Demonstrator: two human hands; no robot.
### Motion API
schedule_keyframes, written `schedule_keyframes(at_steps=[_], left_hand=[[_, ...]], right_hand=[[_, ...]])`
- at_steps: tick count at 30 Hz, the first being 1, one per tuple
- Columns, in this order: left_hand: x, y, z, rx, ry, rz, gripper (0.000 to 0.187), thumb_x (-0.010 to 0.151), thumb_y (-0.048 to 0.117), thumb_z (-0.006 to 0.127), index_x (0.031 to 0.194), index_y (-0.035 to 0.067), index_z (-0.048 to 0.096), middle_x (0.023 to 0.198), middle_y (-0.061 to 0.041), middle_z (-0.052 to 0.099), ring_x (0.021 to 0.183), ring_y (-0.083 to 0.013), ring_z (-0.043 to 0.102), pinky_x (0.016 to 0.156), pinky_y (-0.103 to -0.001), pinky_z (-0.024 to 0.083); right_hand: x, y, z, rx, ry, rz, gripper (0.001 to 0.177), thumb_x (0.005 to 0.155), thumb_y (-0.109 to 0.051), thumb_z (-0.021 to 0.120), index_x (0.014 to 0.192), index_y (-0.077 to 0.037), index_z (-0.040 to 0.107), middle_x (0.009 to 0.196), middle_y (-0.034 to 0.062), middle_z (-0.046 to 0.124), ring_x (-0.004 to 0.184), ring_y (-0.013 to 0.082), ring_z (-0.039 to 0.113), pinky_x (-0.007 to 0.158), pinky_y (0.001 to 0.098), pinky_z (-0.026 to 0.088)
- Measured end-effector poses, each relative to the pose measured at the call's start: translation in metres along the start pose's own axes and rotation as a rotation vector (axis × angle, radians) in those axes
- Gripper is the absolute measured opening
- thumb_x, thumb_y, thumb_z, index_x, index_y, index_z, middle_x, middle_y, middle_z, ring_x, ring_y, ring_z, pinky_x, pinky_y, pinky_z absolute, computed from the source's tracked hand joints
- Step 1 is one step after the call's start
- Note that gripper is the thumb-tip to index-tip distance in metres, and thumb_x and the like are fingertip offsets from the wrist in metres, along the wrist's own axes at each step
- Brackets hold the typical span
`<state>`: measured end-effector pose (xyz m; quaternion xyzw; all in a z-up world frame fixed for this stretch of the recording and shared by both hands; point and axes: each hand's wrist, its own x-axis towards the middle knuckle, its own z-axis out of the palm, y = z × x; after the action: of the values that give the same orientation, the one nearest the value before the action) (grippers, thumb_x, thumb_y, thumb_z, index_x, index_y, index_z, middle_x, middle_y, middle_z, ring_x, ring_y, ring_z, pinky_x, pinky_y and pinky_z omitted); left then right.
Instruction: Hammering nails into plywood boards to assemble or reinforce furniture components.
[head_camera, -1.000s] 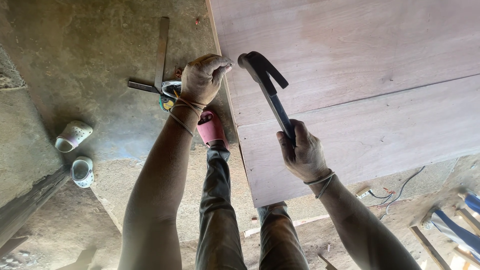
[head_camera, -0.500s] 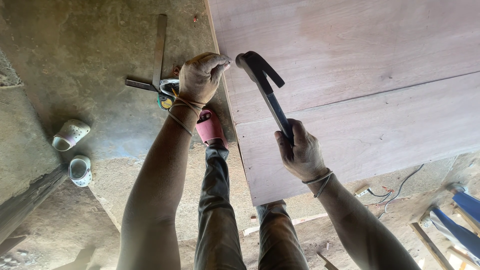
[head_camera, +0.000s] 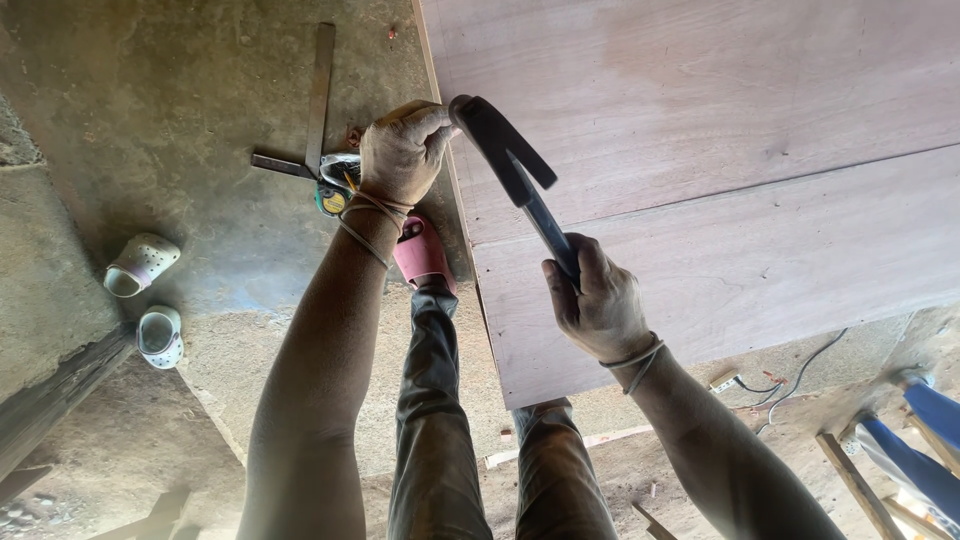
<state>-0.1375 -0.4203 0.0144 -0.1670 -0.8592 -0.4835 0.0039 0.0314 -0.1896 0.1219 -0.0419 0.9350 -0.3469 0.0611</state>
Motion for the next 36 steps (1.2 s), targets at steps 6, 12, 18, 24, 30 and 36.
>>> schedule_keyframes(at_steps=[6,12,18,24,30,36], left_hand=[[-0.001,-0.002,0.003,-0.048,0.033,0.047,0.006,0.093,0.013,0.08,0.097,0.012,0.076,0.095,-0.004,0.076,0.081,-0.0216,0.075,0.067,-0.031,0.059],[0.003,0.002,0.0,-0.016,0.039,0.039,0.008,0.092,0.013,0.081,0.097,0.011,0.076,0.095,-0.005,0.076,0.081,-0.0232,0.075,0.069,-0.032,0.059],[-0.002,-0.002,0.001,-0.01,0.005,-0.002,0.007,0.092,0.013,0.08,0.097,0.011,0.076,0.094,-0.005,0.077,0.078,-0.0217,0.074,0.067,-0.031,0.059],[0.002,-0.007,0.004,-0.023,0.029,0.048,0.007,0.092,0.013,0.081,0.096,0.012,0.076,0.095,-0.004,0.077,0.081,-0.0211,0.075,0.069,-0.031,0.059],[0.0,-0.005,0.003,-0.039,0.025,0.017,0.006,0.092,0.011,0.08,0.095,0.011,0.076,0.095,-0.005,0.076,0.082,-0.022,0.075,0.07,-0.031,0.06],[0.001,0.002,-0.001,-0.056,-0.004,-0.011,0.007,0.092,0.012,0.079,0.099,0.012,0.077,0.095,-0.006,0.077,0.081,-0.0223,0.075,0.069,-0.032,0.059]], right_hand=[[0.004,0.015,0.011,-0.062,-0.071,0.087,0.018,0.103,-0.014,0.065,0.112,-0.004,0.052,0.064,0.0006,0.057,0.047,0.0114,0.059,0.039,0.0255,0.049],[0.0,-0.005,-0.01,0.015,0.075,-0.061,0.02,0.103,-0.013,0.064,0.113,0.0,0.053,0.064,0.0022,0.055,0.047,0.0109,0.056,0.039,0.0256,0.044],[-0.01,0.017,0.013,0.083,0.082,-0.089,0.016,0.106,-0.013,0.061,0.112,0.0,0.053,0.065,0.002,0.058,0.046,0.009,0.057,0.035,0.0238,0.045],[0.01,0.008,0.007,-0.085,-0.046,0.076,0.019,0.104,-0.018,0.061,0.108,-0.002,0.052,0.062,0.003,0.056,0.044,0.0115,0.057,0.034,0.0273,0.046],[0.002,-0.011,-0.01,0.016,0.144,-0.114,0.021,0.106,-0.018,0.06,0.113,0.0,0.051,0.068,0.0023,0.055,0.05,0.0117,0.058,0.04,0.0262,0.047],[-0.002,0.026,0.023,-0.101,-0.066,0.043,0.019,0.107,-0.018,0.06,0.108,-0.002,0.051,0.068,0.0027,0.057,0.043,0.0122,0.055,0.035,0.0258,0.046]])
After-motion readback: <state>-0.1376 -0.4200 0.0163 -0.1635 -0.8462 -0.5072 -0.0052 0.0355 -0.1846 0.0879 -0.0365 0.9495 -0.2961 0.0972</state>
